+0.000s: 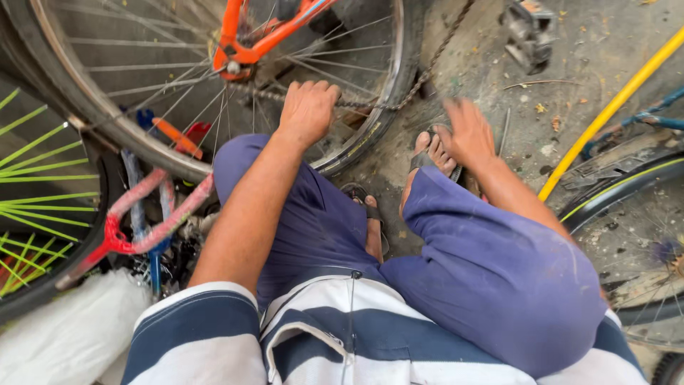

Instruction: The person sits on the ground beside an orange bicycle and works on the rear chain, using a hammer and punch to tap a chain link. They then reposition the bicycle, turn the pedals and chainring, and continue adjusting the chain and pedal area by hand.

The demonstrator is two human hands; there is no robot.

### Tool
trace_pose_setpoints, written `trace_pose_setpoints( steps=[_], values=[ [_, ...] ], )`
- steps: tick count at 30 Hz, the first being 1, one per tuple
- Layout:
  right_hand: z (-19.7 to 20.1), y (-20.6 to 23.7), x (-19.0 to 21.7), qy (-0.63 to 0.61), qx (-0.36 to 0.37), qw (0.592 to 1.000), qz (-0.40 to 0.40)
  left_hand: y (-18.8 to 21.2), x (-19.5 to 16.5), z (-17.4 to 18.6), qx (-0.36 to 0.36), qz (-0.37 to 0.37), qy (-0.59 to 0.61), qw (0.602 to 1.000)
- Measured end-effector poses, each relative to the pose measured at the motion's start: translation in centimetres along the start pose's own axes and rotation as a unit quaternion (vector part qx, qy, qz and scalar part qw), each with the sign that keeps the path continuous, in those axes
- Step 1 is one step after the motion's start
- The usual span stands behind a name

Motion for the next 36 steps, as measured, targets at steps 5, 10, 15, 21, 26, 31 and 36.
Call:
trace_pose_setpoints(
  steps=[5,10,15,21,26,31,36],
  values=[
    [-2.5,-7.1,0.1,0.044,0.036,0.998,0.023,0.1,-1.3,-0.1,-0.024,0.001,-0.002,1.0],
    [-4.3,-9.0,-0.7,0.016,0.073,0.997,-0.034,1.0,-2.5,1.6,-0.102,0.017,0.062,0.993],
    [-3.6,-7.1,-2.5,0.01,0.07,0.975,-0.213,2.1,-4.2,2.1,-0.088,0.002,0.093,0.992],
    [-3.5,-4.3,-5.3,-0.033,0.12,0.921,-0.37,2.9,-2.5,2.2,-0.106,0.069,0.138,0.982],
    [-3.3,-3.1,-5.9,-0.045,0.091,0.922,-0.375,3.4,-2.1,3.0,-0.139,0.077,0.156,0.975],
    [-3.4,-0.8,-5.3,-0.173,0.081,0.88,-0.435,3.3,-2.1,3.2,-0.152,0.071,0.162,0.972],
    [-3.7,1.4,-4.5,-0.297,0.055,0.822,-0.482,3.1,-0.4,3.1,-0.153,0.114,0.136,0.972]
  ],
)
Point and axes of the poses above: each hand's wrist, its own y-axis away from the middle knuckle, its own z-axis out of the back of the hand, x = y × z, the point moved 8 cm from there along -y, towards the middle knuckle, and after that the axes turned 1 degree about z, right-handed, at the moved point
